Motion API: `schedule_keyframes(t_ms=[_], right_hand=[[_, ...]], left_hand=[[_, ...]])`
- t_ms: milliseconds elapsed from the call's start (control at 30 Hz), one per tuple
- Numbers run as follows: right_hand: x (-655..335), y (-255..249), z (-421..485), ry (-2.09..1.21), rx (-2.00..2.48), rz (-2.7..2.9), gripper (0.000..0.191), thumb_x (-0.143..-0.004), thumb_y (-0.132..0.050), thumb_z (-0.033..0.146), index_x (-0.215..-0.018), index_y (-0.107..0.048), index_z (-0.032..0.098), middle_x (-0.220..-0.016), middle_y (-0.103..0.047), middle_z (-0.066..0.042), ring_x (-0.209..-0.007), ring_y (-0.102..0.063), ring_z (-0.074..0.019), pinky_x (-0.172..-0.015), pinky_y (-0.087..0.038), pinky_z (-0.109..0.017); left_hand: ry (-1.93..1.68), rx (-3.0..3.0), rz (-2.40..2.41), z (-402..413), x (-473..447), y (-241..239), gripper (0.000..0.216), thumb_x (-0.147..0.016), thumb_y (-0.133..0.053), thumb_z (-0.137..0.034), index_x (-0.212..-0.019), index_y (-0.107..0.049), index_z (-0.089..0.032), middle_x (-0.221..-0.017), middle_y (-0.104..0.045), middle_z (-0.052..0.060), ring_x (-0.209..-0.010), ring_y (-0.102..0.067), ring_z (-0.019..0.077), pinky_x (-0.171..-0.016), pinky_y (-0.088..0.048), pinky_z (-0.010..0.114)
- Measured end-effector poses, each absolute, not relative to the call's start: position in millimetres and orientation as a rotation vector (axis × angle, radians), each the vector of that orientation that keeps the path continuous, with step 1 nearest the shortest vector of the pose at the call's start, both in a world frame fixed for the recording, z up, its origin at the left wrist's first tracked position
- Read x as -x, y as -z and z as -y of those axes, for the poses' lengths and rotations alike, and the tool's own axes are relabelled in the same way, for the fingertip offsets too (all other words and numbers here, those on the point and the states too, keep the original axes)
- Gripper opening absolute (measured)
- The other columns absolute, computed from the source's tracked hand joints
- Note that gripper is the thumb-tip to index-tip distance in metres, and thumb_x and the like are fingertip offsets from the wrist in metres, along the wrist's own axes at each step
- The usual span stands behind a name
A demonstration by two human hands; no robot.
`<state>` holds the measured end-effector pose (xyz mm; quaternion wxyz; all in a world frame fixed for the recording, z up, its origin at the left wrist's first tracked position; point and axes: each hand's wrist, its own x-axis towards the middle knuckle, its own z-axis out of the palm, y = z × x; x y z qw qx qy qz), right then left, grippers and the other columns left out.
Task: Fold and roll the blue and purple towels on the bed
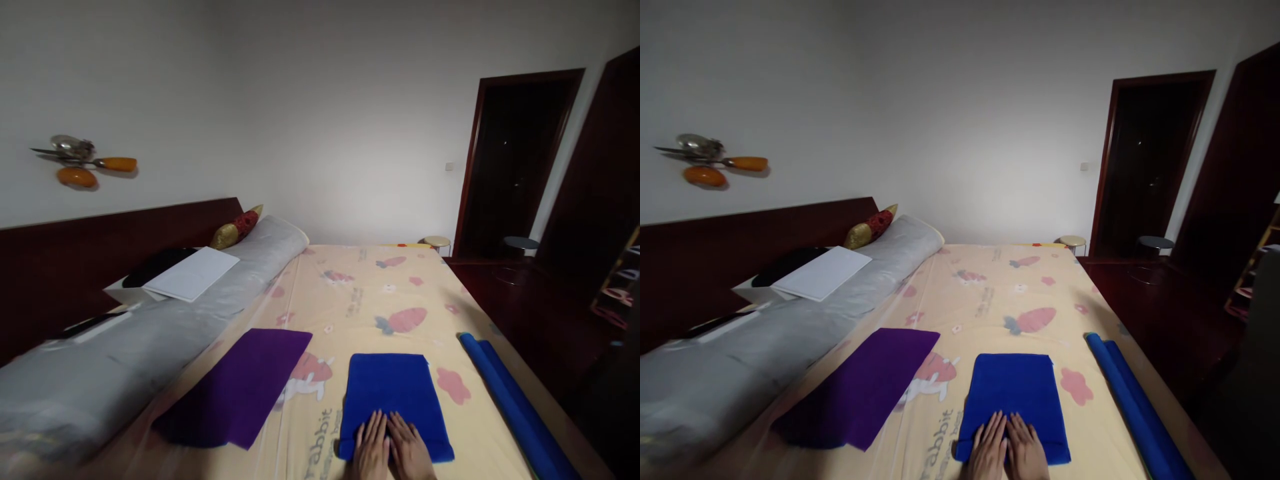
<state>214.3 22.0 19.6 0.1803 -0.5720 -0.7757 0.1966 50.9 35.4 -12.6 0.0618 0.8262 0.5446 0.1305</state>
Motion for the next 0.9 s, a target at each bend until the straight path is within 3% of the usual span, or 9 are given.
schedule_keyframes(t_ms=[133,300,433,567,700,900], right_hand=[[-270,1,-25,-0.336,1.916,1.997,0.058,-0.093,-0.026,0.05,-0.141,-0.041,0.019,-0.148,-0.036,-0.007,-0.139,-0.029,-0.0254,-0.113,-0.027,-0.049],[-300,9,-23,-0.211,2.02,1.937,0.058,-0.093,-0.028,0.046,-0.141,-0.041,0.017,-0.15,-0.033,-0.009,-0.139,-0.027,-0.0277,-0.113,-0.024,-0.053],[-269,-9,-20,-0.279,1.887,2.014,0.054,-0.095,-0.025,0.043,-0.139,-0.044,0.019,-0.15,-0.032,-0.008,-0.14,-0.025,-0.0266,-0.114,-0.024,-0.052],[-232,-22,-16,-0.475,1.626,2.202,0.051,-0.096,-0.022,0.038,-0.144,-0.034,0.026,-0.152,-0.029,-0.002,-0.14,-0.025,-0.0211,-0.113,-0.028,-0.045],[-227,-16,-23,-0.49,1.656,2.231,0.053,-0.095,-0.024,0.046,-0.144,-0.032,0.027,-0.151,-0.031,-0.002,-0.14,-0.027,-0.0217,-0.113,-0.027,-0.046],[-285,-3,-48,-0.271,2.101,1.983,0.061,-0.093,-0.026,0.051,-0.143,-0.034,0.018,-0.151,-0.029,-0.007,-0.14,-0.025,-0.0246,-0.113,-0.025,-0.05]], left_hand=[[-0.424,-2.418,-1.955,-41,1,9,0.051,-0.093,-0.033,-0.033,-0.144,-0.028,-0.033,-0.149,-0.035,0.001,-0.136,-0.036,0.0247,-0.107,-0.033,0.053],[-0.645,-2.311,-2.276,-35,18,2,0.054,-0.094,-0.029,-0.026,-0.146,-0.017,-0.038,-0.15,-0.033,0.003,-0.138,-0.03,0.0279,-0.109,-0.016,0.065],[-0.706,-2.466,-1.989,-30,-21,-4,0.059,-0.093,-0.027,-0.018,-0.147,-0.008,-0.033,-0.152,-0.031,0.002,-0.139,-0.029,0.0246,-0.111,-0.027,0.056],[-0.568,-2.567,-1.535,-27,-65,-2,0.06,-0.092,-0.027,-0.014,-0.148,-0.01,-0.03,-0.151,-0.032,-0.001,-0.137,-0.035,0.0187,-0.109,-0.037,0.042],[-0.463,-2.447,-1.62,-32,-76,1,0.054,-0.094,-0.032,-0.026,-0.146,-0.02,-0.031,-0.151,-0.029,-0.002,-0.137,-0.034,0.0225,-0.111,-0.035,0.047],[-0.318,-2.342,-1.951,-54,-30,-16,0.051,-0.094,-0.032,-0.034,-0.145,-0.025,-0.031,-0.151,-0.03,0.001,-0.139,-0.03,0.0248,-0.111,-0.028,0.054]])
